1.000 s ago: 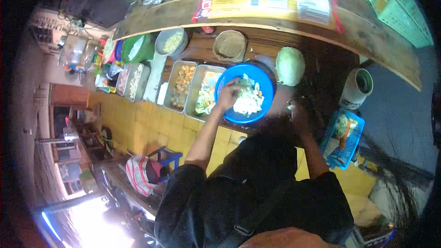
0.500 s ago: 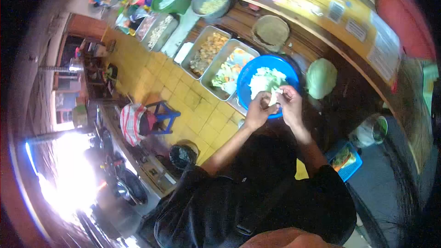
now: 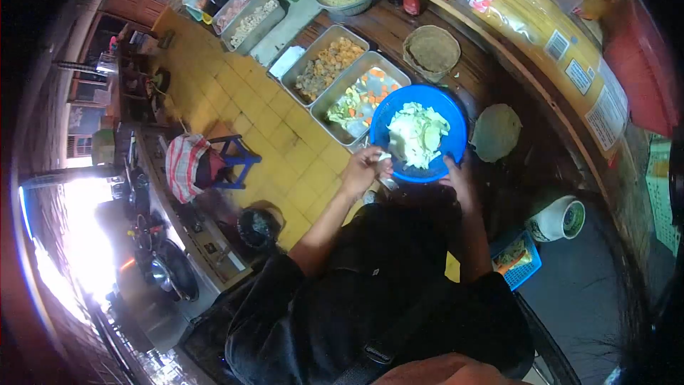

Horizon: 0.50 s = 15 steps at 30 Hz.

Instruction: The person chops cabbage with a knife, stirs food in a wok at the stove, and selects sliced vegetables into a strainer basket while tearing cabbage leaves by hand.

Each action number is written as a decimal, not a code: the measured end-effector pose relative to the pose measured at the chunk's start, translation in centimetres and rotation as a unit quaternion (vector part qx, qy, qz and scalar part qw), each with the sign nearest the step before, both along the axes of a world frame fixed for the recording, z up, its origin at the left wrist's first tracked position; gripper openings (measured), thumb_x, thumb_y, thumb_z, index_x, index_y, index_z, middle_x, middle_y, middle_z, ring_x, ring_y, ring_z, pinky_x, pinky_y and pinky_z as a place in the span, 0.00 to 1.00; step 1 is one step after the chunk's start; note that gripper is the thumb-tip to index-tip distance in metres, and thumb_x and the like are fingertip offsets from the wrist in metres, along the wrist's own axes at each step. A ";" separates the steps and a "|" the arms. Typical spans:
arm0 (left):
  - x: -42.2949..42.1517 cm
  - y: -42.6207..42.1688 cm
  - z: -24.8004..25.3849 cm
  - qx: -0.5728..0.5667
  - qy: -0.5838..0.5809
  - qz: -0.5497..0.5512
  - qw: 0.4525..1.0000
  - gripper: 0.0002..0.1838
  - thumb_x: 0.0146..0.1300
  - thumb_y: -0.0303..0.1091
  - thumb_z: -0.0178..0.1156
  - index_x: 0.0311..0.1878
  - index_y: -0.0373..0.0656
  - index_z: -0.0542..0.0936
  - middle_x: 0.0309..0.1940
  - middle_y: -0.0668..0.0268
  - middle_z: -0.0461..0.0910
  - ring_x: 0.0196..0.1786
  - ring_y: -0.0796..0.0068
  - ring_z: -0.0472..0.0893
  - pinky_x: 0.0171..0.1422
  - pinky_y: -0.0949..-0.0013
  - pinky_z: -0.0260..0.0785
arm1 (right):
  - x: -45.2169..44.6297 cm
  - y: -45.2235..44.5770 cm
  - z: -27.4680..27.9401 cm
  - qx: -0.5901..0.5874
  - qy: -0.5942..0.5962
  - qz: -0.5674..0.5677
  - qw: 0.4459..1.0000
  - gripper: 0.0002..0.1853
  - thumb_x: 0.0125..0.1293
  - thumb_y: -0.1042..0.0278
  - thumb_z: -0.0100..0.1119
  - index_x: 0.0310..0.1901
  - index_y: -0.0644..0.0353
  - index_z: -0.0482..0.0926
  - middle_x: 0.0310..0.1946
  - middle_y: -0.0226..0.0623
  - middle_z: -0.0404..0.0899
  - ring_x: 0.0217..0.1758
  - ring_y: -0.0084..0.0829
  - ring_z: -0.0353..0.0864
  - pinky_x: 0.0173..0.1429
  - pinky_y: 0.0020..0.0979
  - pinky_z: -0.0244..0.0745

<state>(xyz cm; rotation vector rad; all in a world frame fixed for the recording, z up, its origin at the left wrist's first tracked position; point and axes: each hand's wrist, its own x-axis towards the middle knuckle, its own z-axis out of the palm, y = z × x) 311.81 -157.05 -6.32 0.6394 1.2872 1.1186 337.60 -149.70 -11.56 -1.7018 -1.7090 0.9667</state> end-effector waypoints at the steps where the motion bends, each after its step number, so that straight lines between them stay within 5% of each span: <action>1: -0.1 -0.5 0.0 -0.005 -0.024 0.021 0.999 0.13 0.61 0.20 0.62 0.48 0.35 0.74 0.34 0.57 0.80 0.33 0.68 0.82 0.35 0.66 0.78 | -0.8 -0.8 1.8 -0.206 0.190 -0.064 0.958 0.34 0.63 0.64 0.60 0.66 0.66 0.56 0.55 0.55 0.72 0.53 0.53 0.77 0.52 0.51 0.76; 2: -0.1 -0.7 -0.1 -0.006 -0.048 0.045 0.998 0.12 0.61 0.20 0.62 0.47 0.35 0.74 0.34 0.57 0.81 0.32 0.68 0.82 0.34 0.67 0.78 | -1.2 -1.1 2.8 -0.392 0.363 -0.125 0.836 0.29 0.64 0.64 0.59 0.63 0.66 0.60 0.54 0.50 0.73 0.50 0.47 0.80 0.46 0.47 0.82; 5: -0.9 -1.2 0.1 -0.014 -0.048 0.034 0.998 0.09 0.61 0.20 0.62 0.44 0.34 0.75 0.34 0.57 0.81 0.32 0.67 0.83 0.35 0.66 0.79 | -1.7 -3.2 -1.7 -0.335 0.379 -0.093 0.858 0.27 0.66 0.65 0.55 0.63 0.64 0.60 0.53 0.46 0.73 0.46 0.42 0.82 0.37 0.40 0.86; 8: -2.1 -1.7 0.8 0.024 -0.039 0.028 0.999 0.05 0.61 0.17 0.59 0.41 0.32 0.76 0.33 0.57 0.81 0.32 0.67 0.83 0.35 0.67 0.80 | -3.0 -5.1 1.7 -0.296 0.282 -0.082 0.909 0.25 0.67 0.67 0.52 0.61 0.70 0.61 0.51 0.52 0.73 0.45 0.47 0.82 0.40 0.43 0.86; 10: -3.2 -2.5 2.8 0.059 0.057 0.056 0.995 0.06 0.61 0.13 0.54 0.40 0.32 0.76 0.33 0.58 0.81 0.32 0.69 0.83 0.34 0.69 0.80 | -4.4 -6.8 6.0 -0.236 0.347 -0.044 0.906 0.24 0.66 0.70 0.52 0.60 0.70 0.62 0.50 0.51 0.72 0.44 0.43 0.81 0.38 0.42 0.87; 13: -6.1 -3.9 4.4 0.050 0.090 0.084 0.991 0.09 0.61 0.10 0.50 0.38 0.32 0.77 0.35 0.57 0.82 0.31 0.71 0.83 0.35 0.71 0.80 | -6.2 -8.4 7.8 -0.263 0.202 -0.069 0.941 0.24 0.64 0.69 0.53 0.60 0.69 0.65 0.51 0.50 0.73 0.46 0.41 0.79 0.45 0.40 0.83; 15: -8.2 -4.9 5.0 0.070 0.152 0.086 0.982 0.07 0.61 0.12 0.52 0.38 0.32 0.77 0.36 0.57 0.83 0.31 0.74 0.83 0.35 0.73 0.79 | -7.8 -9.5 8.2 -0.215 0.174 0.028 0.961 0.23 0.63 0.68 0.53 0.59 0.67 0.68 0.53 0.48 0.73 0.49 0.40 0.78 0.54 0.39 0.74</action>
